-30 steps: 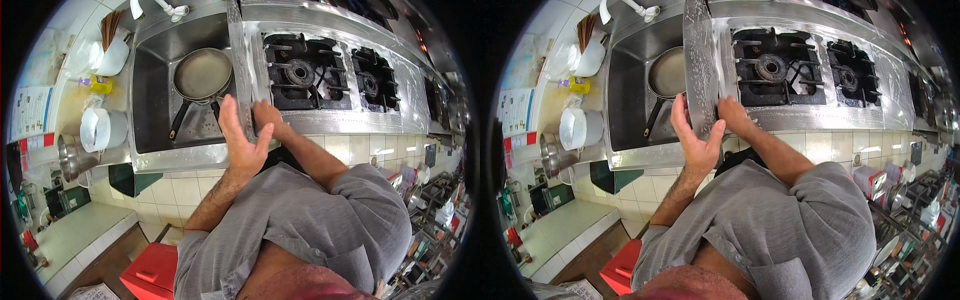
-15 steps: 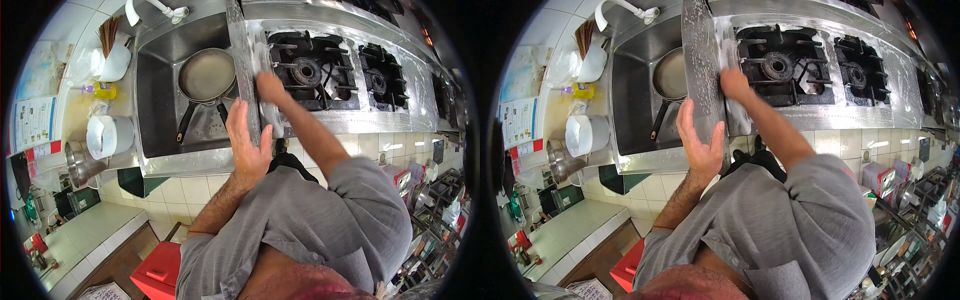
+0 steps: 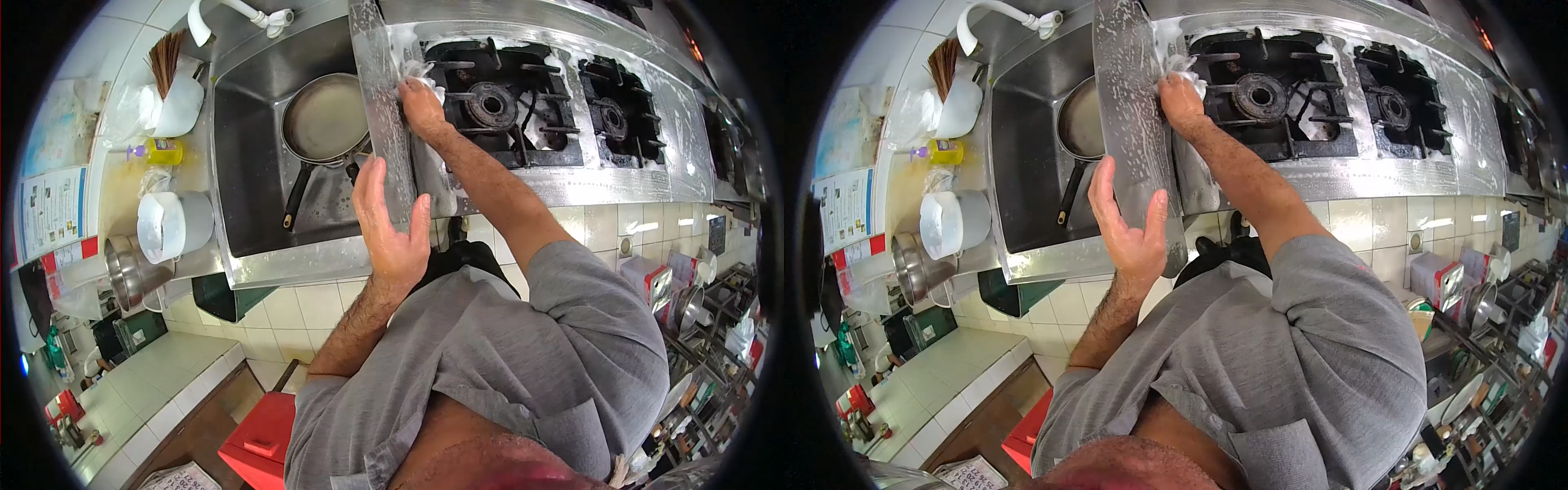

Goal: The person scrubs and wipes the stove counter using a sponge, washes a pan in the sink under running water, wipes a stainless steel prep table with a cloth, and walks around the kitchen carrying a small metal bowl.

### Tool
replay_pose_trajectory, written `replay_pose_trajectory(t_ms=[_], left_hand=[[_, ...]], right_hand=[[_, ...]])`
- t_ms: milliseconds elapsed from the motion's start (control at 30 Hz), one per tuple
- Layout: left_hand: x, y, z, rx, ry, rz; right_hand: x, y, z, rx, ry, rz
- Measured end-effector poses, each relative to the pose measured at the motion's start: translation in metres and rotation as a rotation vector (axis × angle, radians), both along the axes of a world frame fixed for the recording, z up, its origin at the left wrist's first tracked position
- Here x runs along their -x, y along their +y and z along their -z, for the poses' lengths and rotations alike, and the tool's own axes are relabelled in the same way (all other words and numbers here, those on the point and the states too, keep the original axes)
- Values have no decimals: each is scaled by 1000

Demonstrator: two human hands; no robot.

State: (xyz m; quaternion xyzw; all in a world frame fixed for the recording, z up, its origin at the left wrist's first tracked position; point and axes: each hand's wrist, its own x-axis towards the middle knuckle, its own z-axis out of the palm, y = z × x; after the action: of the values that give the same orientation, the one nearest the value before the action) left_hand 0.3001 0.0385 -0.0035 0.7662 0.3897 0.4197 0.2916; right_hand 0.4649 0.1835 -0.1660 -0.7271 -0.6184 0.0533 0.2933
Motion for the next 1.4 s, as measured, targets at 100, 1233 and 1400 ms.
replay_pose_trajectory(t_ms=[100,1233,1400], left_hand=[[-1,3,-1,-25,-8,5],[1,-2,-2,-22,45,9],[2,-5,2,-47,43,-12]], right_hand=[[2,-4,8,-193,85,-16],[16,-25,4,-243,277,140],[48,-103,2,-208,344,82]])
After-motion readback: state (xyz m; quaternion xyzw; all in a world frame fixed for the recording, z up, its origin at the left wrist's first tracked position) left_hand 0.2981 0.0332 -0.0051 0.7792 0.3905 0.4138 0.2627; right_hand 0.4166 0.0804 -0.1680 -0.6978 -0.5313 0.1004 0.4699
